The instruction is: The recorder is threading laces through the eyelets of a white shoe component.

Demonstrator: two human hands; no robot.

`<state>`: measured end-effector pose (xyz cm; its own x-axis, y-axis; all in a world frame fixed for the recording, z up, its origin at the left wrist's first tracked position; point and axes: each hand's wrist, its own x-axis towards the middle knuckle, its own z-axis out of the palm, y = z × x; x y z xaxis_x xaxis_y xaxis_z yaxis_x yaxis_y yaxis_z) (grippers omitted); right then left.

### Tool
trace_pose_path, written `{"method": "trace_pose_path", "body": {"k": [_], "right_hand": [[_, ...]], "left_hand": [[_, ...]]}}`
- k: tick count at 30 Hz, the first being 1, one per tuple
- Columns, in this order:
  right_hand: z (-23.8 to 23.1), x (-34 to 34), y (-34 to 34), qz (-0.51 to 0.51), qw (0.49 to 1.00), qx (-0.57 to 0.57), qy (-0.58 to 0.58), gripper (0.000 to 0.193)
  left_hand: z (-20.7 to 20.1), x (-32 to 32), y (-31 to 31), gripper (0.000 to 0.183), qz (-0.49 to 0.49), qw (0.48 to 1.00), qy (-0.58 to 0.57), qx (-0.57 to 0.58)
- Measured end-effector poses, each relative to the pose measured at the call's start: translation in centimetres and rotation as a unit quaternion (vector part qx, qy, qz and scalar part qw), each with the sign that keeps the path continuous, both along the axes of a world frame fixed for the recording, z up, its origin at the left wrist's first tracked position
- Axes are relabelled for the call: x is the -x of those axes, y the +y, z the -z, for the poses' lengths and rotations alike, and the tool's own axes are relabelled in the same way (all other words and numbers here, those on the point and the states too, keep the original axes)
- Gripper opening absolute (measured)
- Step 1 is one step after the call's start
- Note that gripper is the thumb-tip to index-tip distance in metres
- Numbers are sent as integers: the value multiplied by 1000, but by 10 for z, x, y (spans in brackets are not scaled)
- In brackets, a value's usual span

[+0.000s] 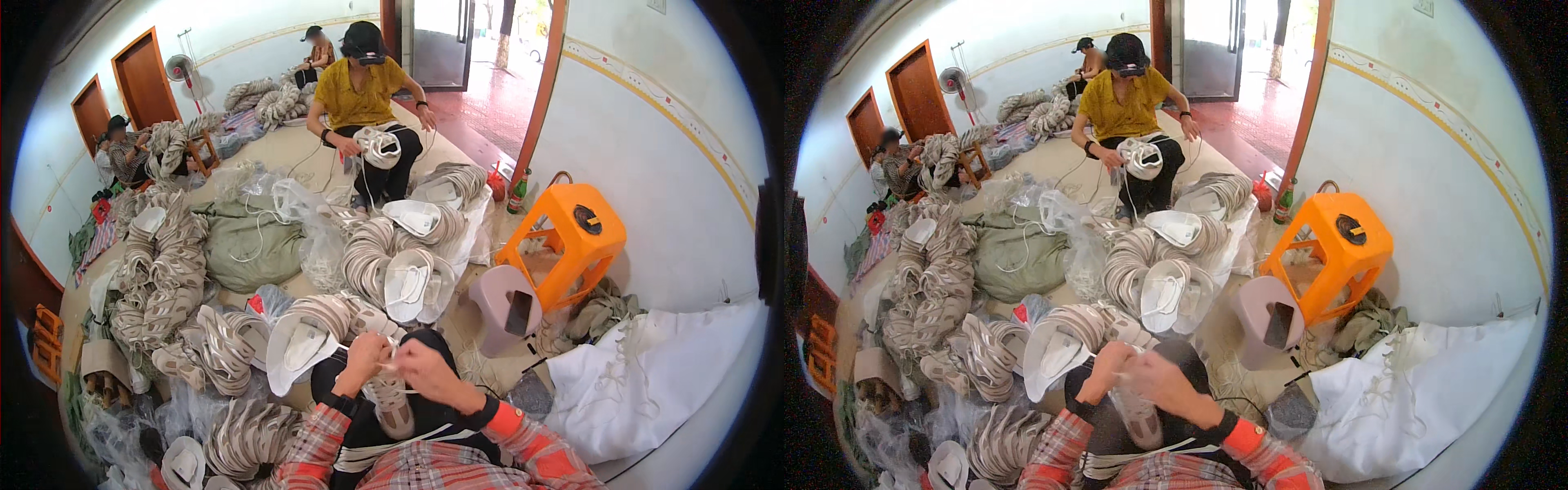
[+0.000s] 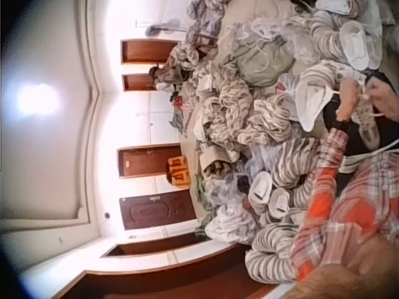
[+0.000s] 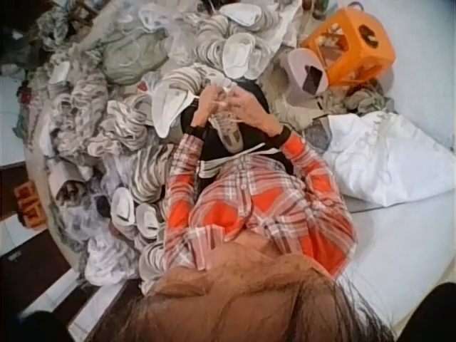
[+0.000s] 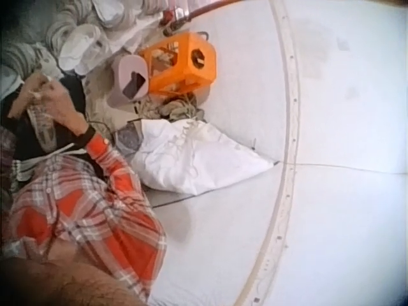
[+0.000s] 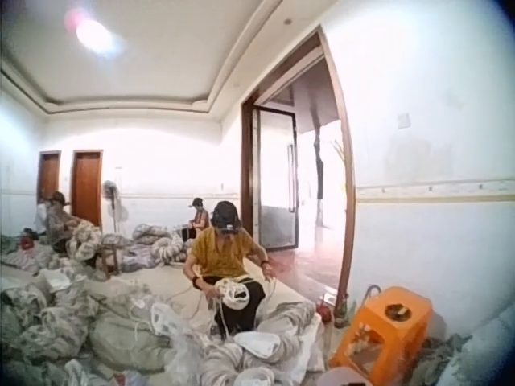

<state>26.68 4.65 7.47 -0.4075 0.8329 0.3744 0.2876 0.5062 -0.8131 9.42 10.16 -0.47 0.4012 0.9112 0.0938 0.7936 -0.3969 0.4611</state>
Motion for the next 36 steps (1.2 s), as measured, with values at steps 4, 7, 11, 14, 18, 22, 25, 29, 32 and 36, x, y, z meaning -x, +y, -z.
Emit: {"method": "trace_pose_path", "body": {"k": [4,7,11,14,18,22,25,29,32,36], "right_hand": [[-26,7,45,50,999,-9,13,9],[-38,20,45,19,988,140,67,12],[-36,28,35,-11,999,26,31,14],[-53,26,22,-23,1000,11,-17,19],[-53,18,6,-55,998,-2,-7,15],[-61,-22,16,-326,855,397,-68,20],[23,-20,78,-188,924,288,-167,26],[38,33,114,-191,894,213,-345,47],[77,29,136,-186,876,229,-383,54],[91,28,141,-211,863,144,-436,56]], "left_hand": [[-49,-13,-27,18,-78,814,-537,205],[-92,2,-56,17,-98,802,-574,133],[-116,3,-77,17,-138,868,-475,53],[-123,7,-93,19,-180,882,-434,43],[-138,2,-111,19,-179,918,-353,-6],[-119,23,-127,25,-28,941,-311,127],[-76,67,-124,32,-102,851,-457,238],[18,125,-95,50,-386,910,-89,-120],[96,179,-84,52,-586,793,90,-137],[153,214,-84,54,-513,647,-532,189]]}}
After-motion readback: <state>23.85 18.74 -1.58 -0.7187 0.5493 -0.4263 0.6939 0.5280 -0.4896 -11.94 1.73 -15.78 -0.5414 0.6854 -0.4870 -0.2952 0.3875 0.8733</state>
